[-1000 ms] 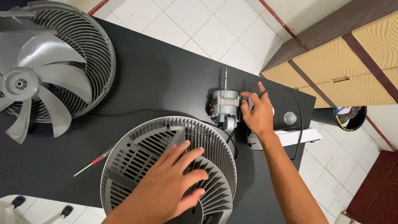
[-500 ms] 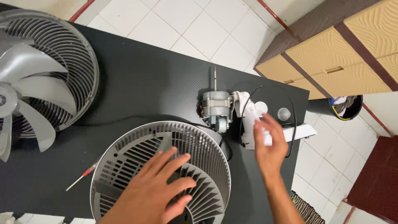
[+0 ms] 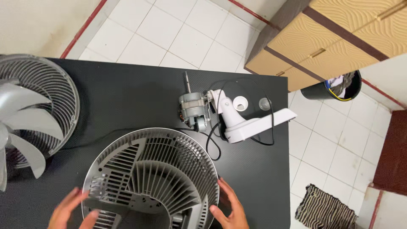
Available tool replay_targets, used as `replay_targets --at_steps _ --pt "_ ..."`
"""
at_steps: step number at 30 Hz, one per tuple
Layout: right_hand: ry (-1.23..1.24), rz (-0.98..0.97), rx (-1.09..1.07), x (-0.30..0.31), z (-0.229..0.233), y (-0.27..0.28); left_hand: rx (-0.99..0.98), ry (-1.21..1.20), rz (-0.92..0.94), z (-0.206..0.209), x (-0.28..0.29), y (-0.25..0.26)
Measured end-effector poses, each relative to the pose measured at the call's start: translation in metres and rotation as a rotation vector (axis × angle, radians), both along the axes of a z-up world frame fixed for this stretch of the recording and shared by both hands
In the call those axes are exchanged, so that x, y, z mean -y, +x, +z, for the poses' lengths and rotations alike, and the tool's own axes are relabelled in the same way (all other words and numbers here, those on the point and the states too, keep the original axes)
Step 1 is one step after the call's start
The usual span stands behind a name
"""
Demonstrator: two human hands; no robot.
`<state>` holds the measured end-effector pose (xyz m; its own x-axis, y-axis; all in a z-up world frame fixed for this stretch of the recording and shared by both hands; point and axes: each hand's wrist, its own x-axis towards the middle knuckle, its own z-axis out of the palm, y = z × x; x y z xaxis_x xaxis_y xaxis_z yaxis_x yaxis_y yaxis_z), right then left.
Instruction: The person disassembles a white electric fan on a black table. They remove the front grille, unscrew and detach the fan blades, then remove the motor housing and rear grille, leaving the components separated on the table.
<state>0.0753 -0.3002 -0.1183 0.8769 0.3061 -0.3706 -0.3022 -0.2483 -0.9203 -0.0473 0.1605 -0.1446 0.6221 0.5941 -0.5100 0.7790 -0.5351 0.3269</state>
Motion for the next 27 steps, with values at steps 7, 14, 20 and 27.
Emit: replay_targets --at_steps 7,14,20,27 --pt "0.039 -0.084 -0.435 -0.016 0.019 -0.002 0.092 -0.190 0.235 -0.124 -0.008 -0.092" --pt "0.152 -0.079 -0.346 -0.055 0.027 -0.024 0.544 -0.099 0.159 -0.086 -0.035 -0.087" --pt "0.090 -0.144 -0.442 -0.083 0.031 -0.040 0.376 -0.301 0.421 -0.024 -0.061 -0.044" --pt "0.121 -0.133 -0.223 -0.086 0.013 -0.055 0.456 -0.161 0.519 -0.048 -0.079 -0.072"
